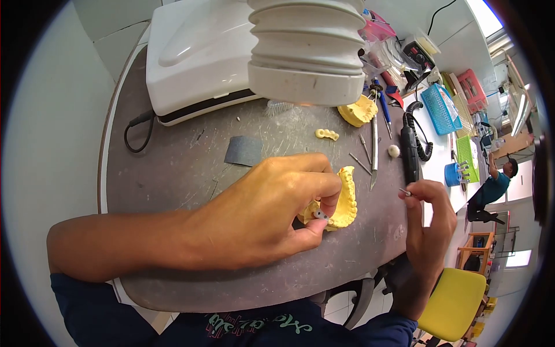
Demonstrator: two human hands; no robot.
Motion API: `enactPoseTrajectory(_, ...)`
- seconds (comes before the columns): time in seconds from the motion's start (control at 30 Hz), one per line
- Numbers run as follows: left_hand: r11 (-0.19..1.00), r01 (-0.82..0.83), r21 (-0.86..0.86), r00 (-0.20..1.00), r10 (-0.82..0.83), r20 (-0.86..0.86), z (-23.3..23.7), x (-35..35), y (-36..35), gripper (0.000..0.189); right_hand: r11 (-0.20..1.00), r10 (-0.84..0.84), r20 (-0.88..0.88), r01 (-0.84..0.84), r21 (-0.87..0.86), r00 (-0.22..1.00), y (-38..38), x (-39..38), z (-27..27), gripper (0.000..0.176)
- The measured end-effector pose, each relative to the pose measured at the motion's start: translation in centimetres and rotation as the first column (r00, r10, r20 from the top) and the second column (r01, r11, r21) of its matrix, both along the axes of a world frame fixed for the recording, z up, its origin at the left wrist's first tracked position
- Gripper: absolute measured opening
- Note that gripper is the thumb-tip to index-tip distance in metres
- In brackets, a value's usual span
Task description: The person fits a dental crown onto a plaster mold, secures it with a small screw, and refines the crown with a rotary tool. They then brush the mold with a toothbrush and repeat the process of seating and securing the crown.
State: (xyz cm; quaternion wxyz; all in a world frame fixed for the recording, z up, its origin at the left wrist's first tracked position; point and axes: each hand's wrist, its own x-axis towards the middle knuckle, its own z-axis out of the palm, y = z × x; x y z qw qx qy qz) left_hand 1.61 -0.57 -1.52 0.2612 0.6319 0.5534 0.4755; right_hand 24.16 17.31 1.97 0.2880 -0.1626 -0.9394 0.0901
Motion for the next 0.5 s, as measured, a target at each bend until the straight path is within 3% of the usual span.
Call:
enactPoseTrajectory(0.07,1.0,-0.008,0.003,1.0,0.008,-0.021,0.1,0.1,0.0,0.016,0.999,0.048,-0.029,-0.049,-0.015,0.998,-1.4,-0.4,2.1,0.016)
enactPoseTrajectory(0.13,1.0,-0.008,-0.012,1.0,0.008,-0.013,0.3,0.2,-0.1,0.016,0.973,0.231,0.043,-0.231,-0.006,0.972,-2.6,-1.3,3.8,0.02)
enactPoseTrajectory(0.27,1.0,-0.018,-0.018,0.999,0.018,-0.027,0.2,0.2,-0.1,0.018,0.924,0.383,0.096,-0.382,-0.026,0.919,-3.5,-3.1,4.7,0.026)
enactPoseTrajectory(0.5,1.0,-0.023,-0.002,0.999,0.023,-0.025,0.0,0.2,0.0,0.019,0.89,0.443,0.153,-0.454,0.045,0.883,-3.7,-4.6,4.1,0.03)
